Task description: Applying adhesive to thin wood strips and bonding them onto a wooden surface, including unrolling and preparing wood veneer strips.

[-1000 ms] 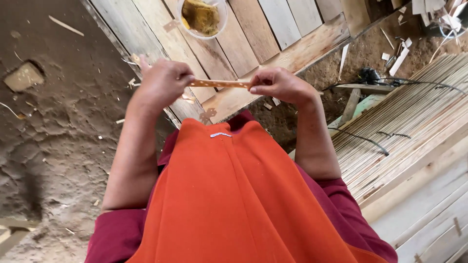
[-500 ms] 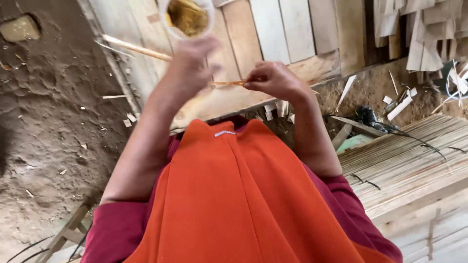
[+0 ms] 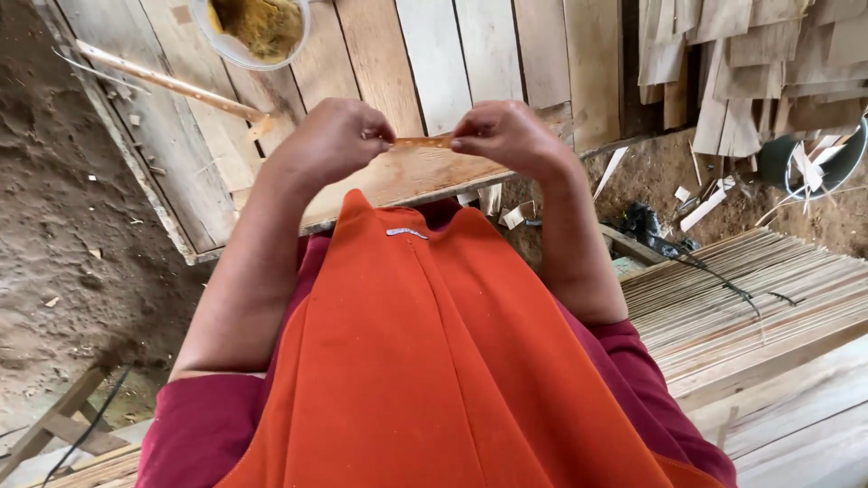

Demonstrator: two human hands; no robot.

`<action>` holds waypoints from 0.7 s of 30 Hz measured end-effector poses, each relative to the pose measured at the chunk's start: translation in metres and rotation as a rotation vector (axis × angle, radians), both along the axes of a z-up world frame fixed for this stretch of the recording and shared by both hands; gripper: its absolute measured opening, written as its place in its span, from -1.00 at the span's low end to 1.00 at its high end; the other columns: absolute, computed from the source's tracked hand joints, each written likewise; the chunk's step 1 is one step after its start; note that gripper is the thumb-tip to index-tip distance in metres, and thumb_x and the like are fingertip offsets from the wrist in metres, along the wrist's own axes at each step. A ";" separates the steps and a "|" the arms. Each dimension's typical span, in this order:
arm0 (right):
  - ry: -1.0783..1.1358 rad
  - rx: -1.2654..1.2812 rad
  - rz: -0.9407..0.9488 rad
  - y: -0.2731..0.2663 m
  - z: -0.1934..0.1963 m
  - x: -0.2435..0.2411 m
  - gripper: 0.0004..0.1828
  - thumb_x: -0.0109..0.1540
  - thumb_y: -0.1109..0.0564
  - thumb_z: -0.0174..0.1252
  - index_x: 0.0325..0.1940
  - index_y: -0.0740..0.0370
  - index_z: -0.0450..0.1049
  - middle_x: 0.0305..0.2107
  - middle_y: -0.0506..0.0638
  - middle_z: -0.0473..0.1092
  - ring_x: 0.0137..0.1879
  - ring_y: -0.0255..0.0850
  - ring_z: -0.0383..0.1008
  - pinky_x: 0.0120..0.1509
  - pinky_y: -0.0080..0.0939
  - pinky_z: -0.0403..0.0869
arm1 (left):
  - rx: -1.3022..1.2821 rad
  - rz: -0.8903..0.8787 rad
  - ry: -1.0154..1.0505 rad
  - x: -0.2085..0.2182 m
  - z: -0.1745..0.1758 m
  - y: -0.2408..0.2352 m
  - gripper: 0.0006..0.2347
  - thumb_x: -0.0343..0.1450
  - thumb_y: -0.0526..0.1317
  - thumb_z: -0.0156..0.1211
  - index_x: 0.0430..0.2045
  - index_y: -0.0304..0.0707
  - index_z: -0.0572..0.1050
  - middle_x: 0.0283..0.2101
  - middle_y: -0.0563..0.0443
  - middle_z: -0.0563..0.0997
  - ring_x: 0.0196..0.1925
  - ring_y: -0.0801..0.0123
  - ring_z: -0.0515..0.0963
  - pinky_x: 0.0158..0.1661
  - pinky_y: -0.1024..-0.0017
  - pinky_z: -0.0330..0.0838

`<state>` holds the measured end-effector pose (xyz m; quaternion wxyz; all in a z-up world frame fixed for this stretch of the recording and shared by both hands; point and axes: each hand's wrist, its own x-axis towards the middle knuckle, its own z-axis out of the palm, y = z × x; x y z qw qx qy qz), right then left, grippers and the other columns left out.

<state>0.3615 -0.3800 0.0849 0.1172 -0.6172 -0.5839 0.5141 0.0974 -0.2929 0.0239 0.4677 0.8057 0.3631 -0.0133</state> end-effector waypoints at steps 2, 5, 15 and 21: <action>0.010 -0.138 -0.069 0.000 0.008 0.019 -0.88 0.32 0.18 0.28 -0.14 0.29 0.60 -0.32 0.09 0.46 -0.29 -0.14 0.41 -0.20 -0.23 0.37 | -0.070 0.048 -0.016 -0.006 0.004 0.001 -0.91 0.39 -0.26 0.27 -0.31 -0.06 0.68 -0.30 -0.06 0.68 -0.10 -0.01 0.67 -0.03 0.07 0.50; 0.012 -0.122 -0.106 -0.009 -0.019 0.052 -0.83 0.25 0.11 0.40 -0.20 0.25 0.63 -0.36 0.04 0.48 -0.29 -0.21 0.39 -0.18 -0.22 0.35 | -0.195 0.118 0.051 -0.006 0.006 0.006 -0.86 0.38 -0.24 0.18 -0.29 -0.08 0.67 -0.34 -0.07 0.65 -0.15 0.08 0.66 -0.10 0.19 0.51; -0.077 -0.110 -0.355 -0.025 -0.032 0.133 -0.88 0.21 0.10 0.37 -0.18 0.08 0.64 -0.43 -0.16 0.46 -0.29 -0.46 0.32 -0.25 -0.44 0.24 | -0.251 0.214 0.046 0.017 -0.009 -0.011 -0.82 0.35 -0.18 0.20 -0.33 -0.26 0.65 -0.42 -0.18 0.64 -0.27 0.05 0.64 -0.20 0.19 0.52; -0.067 -0.252 -0.563 -0.028 -0.040 0.150 -0.94 0.30 0.13 0.30 -0.22 0.08 0.53 -0.33 -0.15 0.45 -0.25 -0.40 0.35 -0.09 -0.42 0.43 | -0.269 0.363 0.173 0.037 -0.037 -0.028 -0.72 0.47 -0.06 0.37 -0.56 -0.21 0.55 -0.64 0.04 0.47 -0.58 0.41 0.34 -0.45 0.38 0.22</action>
